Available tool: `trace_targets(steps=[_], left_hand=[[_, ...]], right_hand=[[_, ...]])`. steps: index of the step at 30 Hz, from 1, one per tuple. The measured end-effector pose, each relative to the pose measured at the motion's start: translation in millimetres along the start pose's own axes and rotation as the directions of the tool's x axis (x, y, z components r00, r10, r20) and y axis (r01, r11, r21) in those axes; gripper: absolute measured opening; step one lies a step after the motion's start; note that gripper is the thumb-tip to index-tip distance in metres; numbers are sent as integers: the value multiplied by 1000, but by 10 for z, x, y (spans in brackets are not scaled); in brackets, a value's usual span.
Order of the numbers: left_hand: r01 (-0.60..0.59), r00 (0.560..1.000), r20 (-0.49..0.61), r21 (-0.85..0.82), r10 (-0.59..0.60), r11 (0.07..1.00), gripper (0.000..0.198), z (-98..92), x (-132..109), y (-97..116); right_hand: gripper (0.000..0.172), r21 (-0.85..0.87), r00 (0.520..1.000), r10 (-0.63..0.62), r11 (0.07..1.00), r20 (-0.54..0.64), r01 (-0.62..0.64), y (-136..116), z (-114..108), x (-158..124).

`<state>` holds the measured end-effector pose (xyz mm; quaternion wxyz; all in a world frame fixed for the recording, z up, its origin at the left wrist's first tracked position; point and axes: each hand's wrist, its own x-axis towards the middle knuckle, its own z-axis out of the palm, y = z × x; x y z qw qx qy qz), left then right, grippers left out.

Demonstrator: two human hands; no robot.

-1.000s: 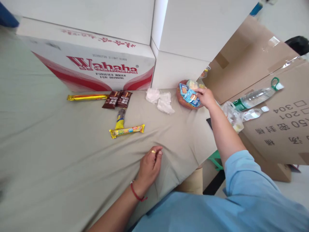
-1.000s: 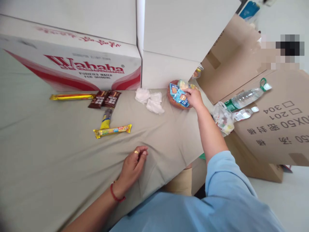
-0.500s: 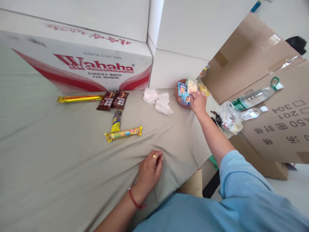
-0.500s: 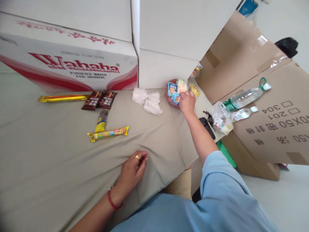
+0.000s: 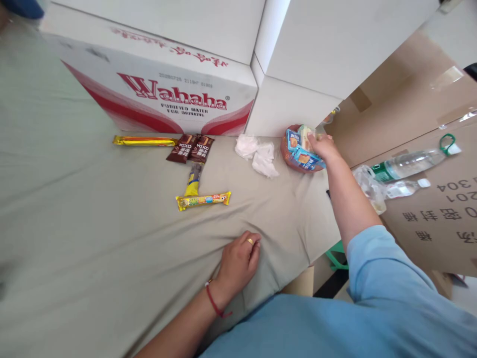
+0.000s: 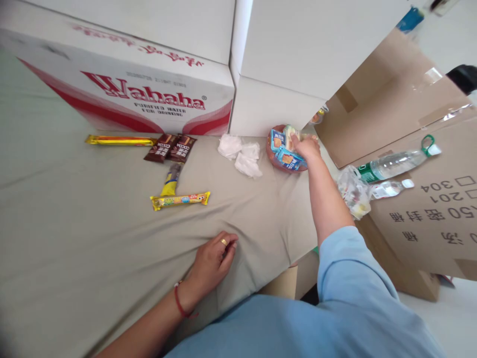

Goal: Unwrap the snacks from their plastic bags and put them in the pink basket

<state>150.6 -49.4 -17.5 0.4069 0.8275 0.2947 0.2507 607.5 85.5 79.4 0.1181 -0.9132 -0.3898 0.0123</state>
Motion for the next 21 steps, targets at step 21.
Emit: trace_targets(steps=[21], left_hand=[[89, 996, 30, -118, -86, 989, 20, 36, 45, 3]], right_hand=[[22, 167, 833, -549, 829, 65, 533, -849, 482, -1630]])
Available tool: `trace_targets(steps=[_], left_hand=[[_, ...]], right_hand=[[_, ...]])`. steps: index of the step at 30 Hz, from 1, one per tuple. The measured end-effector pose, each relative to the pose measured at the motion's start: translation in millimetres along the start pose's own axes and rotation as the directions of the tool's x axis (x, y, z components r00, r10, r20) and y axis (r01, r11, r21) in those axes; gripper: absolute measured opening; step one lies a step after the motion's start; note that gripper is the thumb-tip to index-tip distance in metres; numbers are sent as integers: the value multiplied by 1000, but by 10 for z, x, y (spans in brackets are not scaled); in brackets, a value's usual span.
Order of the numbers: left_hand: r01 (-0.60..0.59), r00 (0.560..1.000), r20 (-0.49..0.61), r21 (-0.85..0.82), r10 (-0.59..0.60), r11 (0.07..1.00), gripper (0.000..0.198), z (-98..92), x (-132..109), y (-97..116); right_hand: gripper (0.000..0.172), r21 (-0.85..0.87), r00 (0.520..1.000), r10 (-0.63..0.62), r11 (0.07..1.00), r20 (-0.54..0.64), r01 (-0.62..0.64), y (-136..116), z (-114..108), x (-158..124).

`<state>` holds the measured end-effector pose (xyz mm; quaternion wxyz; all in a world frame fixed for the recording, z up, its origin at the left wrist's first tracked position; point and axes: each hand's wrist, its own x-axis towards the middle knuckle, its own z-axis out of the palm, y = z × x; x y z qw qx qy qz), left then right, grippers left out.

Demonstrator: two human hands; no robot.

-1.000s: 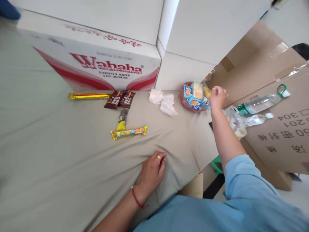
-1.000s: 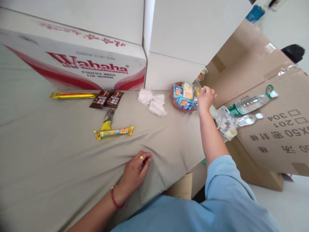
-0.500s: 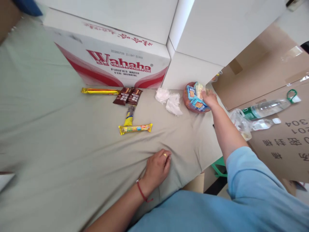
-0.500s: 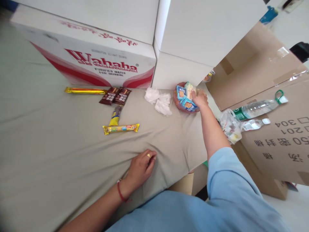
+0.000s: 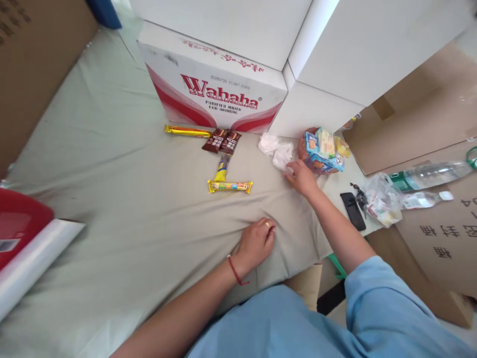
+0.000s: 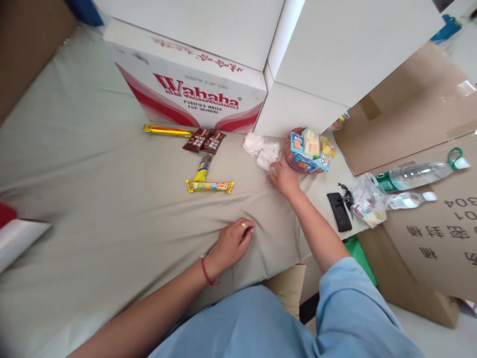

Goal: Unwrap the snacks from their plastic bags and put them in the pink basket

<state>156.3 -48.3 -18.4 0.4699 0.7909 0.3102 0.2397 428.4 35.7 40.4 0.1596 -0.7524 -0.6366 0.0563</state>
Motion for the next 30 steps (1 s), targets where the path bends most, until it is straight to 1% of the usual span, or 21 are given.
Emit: trace_targets(steps=[2, 3, 4, 5, 7, 8, 9, 10, 11, 12, 14, 15, 16, 18, 20, 21, 22, 23, 24, 27, 30], left_hand=[[-5, 999, -38, -78, 2, 997, 19, -9, 6, 3], [-7, 998, -67, -131, -1, 991, 18, -13, 10, 6], [-10, 995, -104, -189, -10, 982, 16, -17, 14, 12], [-11, 989, -146, -246, -26, 969, 13, -20, 18, 19], [-15, 969, -235, -349, -73, 937, 14, -27, 27, 35], [-20, 956, -277, -391, -97, 920, 23, -31, 32, 43], [-29, 944, -309, -422, -113, 906, 35, -37, 37, 47], [-40, 937, -329, -441, -119, 897, 45, -42, 43, 48], [-52, 938, -329, -447, -110, 893, 49, -48, 49, 46], [-60, 947, -310, -444, -90, 894, 44, -53, 55, 42], [-64, 970, -237, -434, -45, 899, 25, -62, 69, 28], [-58, 980, -197, -434, -32, 899, 20, -66, 75, 21], [-48, 986, -163, -440, -27, 897, 20, -71, 80, 14], [-25, 992, -118, -456, -33, 890, 24, -82, 86, 5], [-3, 996, -85, -463, -41, 887, 26, -91, 85, -2], [7, 996, -72, -466, -46, 885, 27, -96, 83, -4], [16, 997, -63, -468, -51, 884, 28, -99, 80, -6], [25, 997, -56, -472, -58, 881, 29, -103, 77, -7], [33, 996, -54, -480, -68, 876, 30, -107, 74, -8], [69, 991, -62, -532, -121, 844, 32, -120, 77, -5], [103, 975, -83, -654, -207, 749, 29, -126, 104, 3]], right_hand=[[14, 158, 984, 169, 975, -54, -159, -61, 141, -101], [16, 298, 965, 249, 930, -82, -215, -100, 174, -174], [19, 463, 943, 321, 851, -86, -248, -153, 189, -269], [24, 626, 924, 378, 735, -57, -262, -224, 195, -390], [35, 846, 903, 425, 454, 70, -279, -413, 203, -693], [39, 895, 897, 419, 335, 137, -293, -521, 214, -859], [42, 917, 891, 409, 245, 197, -315, -629, 230, -1022], [45, 923, 884, 398, 181, 247, -339, -729, 252, -1169], [47, 921, 874, 391, 132, 290, -365, -814, 276, -1295], [48, 914, 863, 379, 94, 333, -394, -881, 300, -1394], [49, 903, 851, 349, 33, 392, -429, -954, 331, -1519], [50, 906, 855, 337, 14, 394, -423, -965, 335, -1553], [49, 914, 865, 325, 10, 381, -406, -965, 330, -1577], [46, 931, 901, 291, 75, 323, -358, -951, 302, -1610], [41, 923, 928, 255, 203, 272, -327, -932, 272, -1644], [38, 911, 932, 253, 255, 260, -323, -919, 264, -1663], [35, 903, 930, 269, 281, 251, -325, -901, 261, -1684], [33, 903, 922, 301, 275, 245, -330, -876, 261, -1704], [33, 910, 907, 344, 241, 244, -337, -845, 261, -1726], [36, 938, 843, 470, 81, 263, -338, -729, 237, -1798], [38, 953, 795, 534, -83, 289, -291, -643, 167, -1903]])
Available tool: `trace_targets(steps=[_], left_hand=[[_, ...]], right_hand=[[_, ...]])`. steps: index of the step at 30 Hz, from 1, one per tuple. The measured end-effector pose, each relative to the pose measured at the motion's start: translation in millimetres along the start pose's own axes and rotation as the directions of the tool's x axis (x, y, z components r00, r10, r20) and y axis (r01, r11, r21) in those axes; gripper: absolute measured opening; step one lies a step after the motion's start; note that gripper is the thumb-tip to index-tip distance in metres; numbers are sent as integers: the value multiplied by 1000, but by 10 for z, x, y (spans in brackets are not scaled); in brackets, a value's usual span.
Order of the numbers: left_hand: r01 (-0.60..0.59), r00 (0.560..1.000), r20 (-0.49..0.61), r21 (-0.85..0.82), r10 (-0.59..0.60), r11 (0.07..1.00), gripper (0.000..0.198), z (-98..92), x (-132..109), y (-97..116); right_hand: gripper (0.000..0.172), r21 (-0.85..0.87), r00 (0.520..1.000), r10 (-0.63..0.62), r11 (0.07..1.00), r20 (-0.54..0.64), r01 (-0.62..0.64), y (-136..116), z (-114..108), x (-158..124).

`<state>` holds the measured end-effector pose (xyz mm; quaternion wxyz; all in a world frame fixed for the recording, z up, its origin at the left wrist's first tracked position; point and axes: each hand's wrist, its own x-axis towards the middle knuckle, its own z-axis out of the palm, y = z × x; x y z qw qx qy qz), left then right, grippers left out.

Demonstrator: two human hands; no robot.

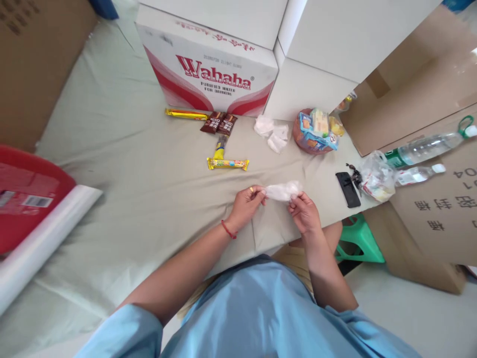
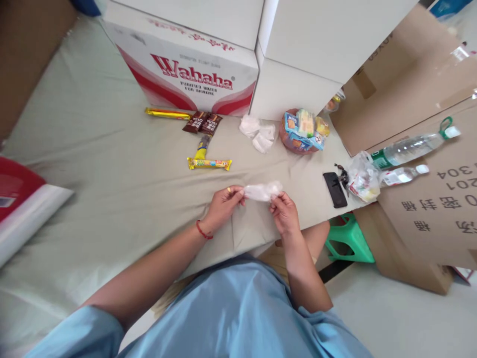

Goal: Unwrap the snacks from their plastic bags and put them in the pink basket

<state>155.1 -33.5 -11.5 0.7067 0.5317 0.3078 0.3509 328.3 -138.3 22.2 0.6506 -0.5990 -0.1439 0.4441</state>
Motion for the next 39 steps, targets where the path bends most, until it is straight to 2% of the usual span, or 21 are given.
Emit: trace_targets(steps=[2, 4, 7, 8, 10, 12, 14, 17, 18, 20, 22, 24, 26, 27, 29, 31, 33, 36, 39], left_hand=[[32, 998, -43, -129, -38, 991, 25, 11, 22, 5], [57, 995, -67, -240, -75, 969, 24, 18, 41, 10], [71, 989, -94, -377, -115, 924, 23, 0, 61, 22], [74, 987, -97, -416, -125, 906, 23, -14, 66, 28], [86, 987, -80, -470, -140, 879, 25, -46, 70, 40], [104, 989, -44, -471, -141, 876, 27, -70, 68, 48], [111, 991, -19, -442, -133, 890, 29, -78, 61, 49], [100, 992, -26, -396, -120, 913, 36, -67, 55, 37], [89, 993, -42, -383, -114, 919, 39, -63, 58, 31], [70, 991, -84, -354, -106, 933, 42, -60, 71, 15], [61, 986, -126, -330, -108, 942, 44, -63, 89, -3], [47, 981, -161, -328, -105, 943, 46, -60, 101, -17], [16, 982, -169, -347, -79, 938, 48, -44, 96, -22], [11, 988, -142, -358, -66, 934, 50, -32, 86, -22], [54, 998, -10, -369, -63, 928, 57, -12, 59, -18], [153, 984, 144, -361, -107, 920, 61, -11, 39, -14], [228, 966, 201, -371, -161, 900, 53, -40, 41, -11], [228, 973, 121, -417, -195, 880, 41, -114, 85, 1], [137, 989, -2, -380, -149, 915, 38, -146, 115, 16]], right_hand=[[40, 87, 1000, 30, 996, 3, -30, -12, -62, -71], [40, 88, 997, 72, 993, 34, -75, 14, -104, -144], [39, -121, 995, 90, 989, 42, -84, 93, -166, -209], [39, -217, 999, 41, 975, 10, -38, 109, -191, -215], [37, -381, 984, -159, 917, -82, 116, 100, -238, -215], [33, -486, 915, -385, 827, -120, 284, 33, -246, -213], [30, -546, 870, -493, 732, -10, 408, -54, -186, -219], [41, -631, 850, -427, 576, 310, 520, -109, 0, -226], [41, -656, 840, -393, 528, 374, 539, -96, 63, -222], [27, -692, 836, -380, 475, 396, 543, -40, 152, -207], [13, -682, 857, -392, 528, 334, 507, 16, 183, -192], [18, -618, 902, -346, 658, 259, 430, 37, 173, -195], [24, -509, 948, -238, 801, 213, 315, 12, 156, -215], [27, -444, 962, -182, 859, 204, 256, -15, 151, -228], [30, -312, 975, -98, 937, 201, 159, -85, 143, -244], [30, -183, 980, -76, 977, 182, 110, -162, 124, -235], [27, -72, 987, -82, 993, 136, 93, -229, 83, -200], [21, 41, 992, -83, 996, 98, 79, -278, 3, -143], [17, 135, 993, -64, 990, 102, 50, -270, -40, -143]])
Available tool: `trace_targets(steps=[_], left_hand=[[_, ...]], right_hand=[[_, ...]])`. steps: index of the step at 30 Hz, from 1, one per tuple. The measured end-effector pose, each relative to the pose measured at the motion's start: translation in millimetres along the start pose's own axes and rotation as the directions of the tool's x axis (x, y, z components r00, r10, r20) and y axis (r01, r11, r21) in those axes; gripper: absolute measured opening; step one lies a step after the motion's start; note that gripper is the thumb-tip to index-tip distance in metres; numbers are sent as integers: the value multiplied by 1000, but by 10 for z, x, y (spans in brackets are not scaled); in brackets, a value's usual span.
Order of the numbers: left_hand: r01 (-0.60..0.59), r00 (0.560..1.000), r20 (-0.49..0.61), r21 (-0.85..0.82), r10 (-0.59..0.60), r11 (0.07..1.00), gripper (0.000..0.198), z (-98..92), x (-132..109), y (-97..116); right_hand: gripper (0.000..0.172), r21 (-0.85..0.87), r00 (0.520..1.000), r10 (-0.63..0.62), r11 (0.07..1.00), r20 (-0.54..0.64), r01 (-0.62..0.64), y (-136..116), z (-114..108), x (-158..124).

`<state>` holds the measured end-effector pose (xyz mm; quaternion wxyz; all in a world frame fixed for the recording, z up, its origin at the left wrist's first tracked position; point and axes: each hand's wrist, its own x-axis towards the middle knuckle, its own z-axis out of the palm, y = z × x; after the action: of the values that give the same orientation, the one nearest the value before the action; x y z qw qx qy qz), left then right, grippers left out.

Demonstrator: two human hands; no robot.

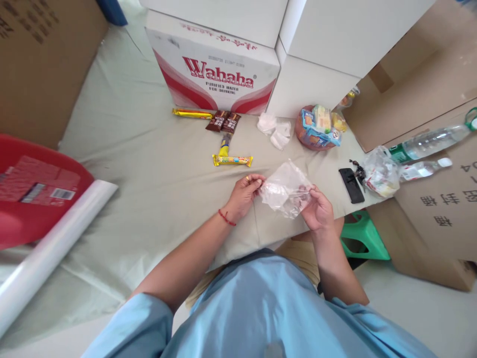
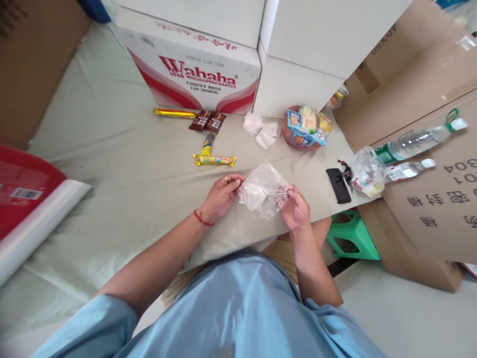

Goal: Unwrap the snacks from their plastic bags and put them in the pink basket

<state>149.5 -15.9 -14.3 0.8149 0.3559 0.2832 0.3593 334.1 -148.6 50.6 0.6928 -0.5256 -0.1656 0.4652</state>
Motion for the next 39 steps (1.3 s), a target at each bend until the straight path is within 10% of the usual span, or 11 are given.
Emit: trace_targets(steps=[4, 10, 17, 23, 27, 39], left_hand=[[-130, 991, -7, 121, 131, 984, 49, 50, -46, -46], [-139, 957, 275, 155, 92, 978, 56, 77, -111, -140], [-82, 994, 72, 40, 79, 996, 44, -38, -24, 104], [88, 960, 270, -46, -72, 995, 69, 26, -73, 76], [41, 980, 186, 153, -69, 987, 43, 10, -40, -16], [-37, 989, 146, 218, 5, 975, 26, -294, 120, 407]], right_hand=[[17, -32, 999, 8, 999, 53, -7, 46, 63, -85], [18, -141, 982, 104, 987, 158, -82, 105, 246, -125], [18, -92, 999, 51, 994, 8, -50, 1, 49, -41], [26, -152, 997, 80, 985, -12, -81, 86, -23, -82], [23, -131, 998, 53, 990, -21, -55, 90, 13, -67], [28, -399, 991, -65, 917, -116, 14, -410, -678, 404]])
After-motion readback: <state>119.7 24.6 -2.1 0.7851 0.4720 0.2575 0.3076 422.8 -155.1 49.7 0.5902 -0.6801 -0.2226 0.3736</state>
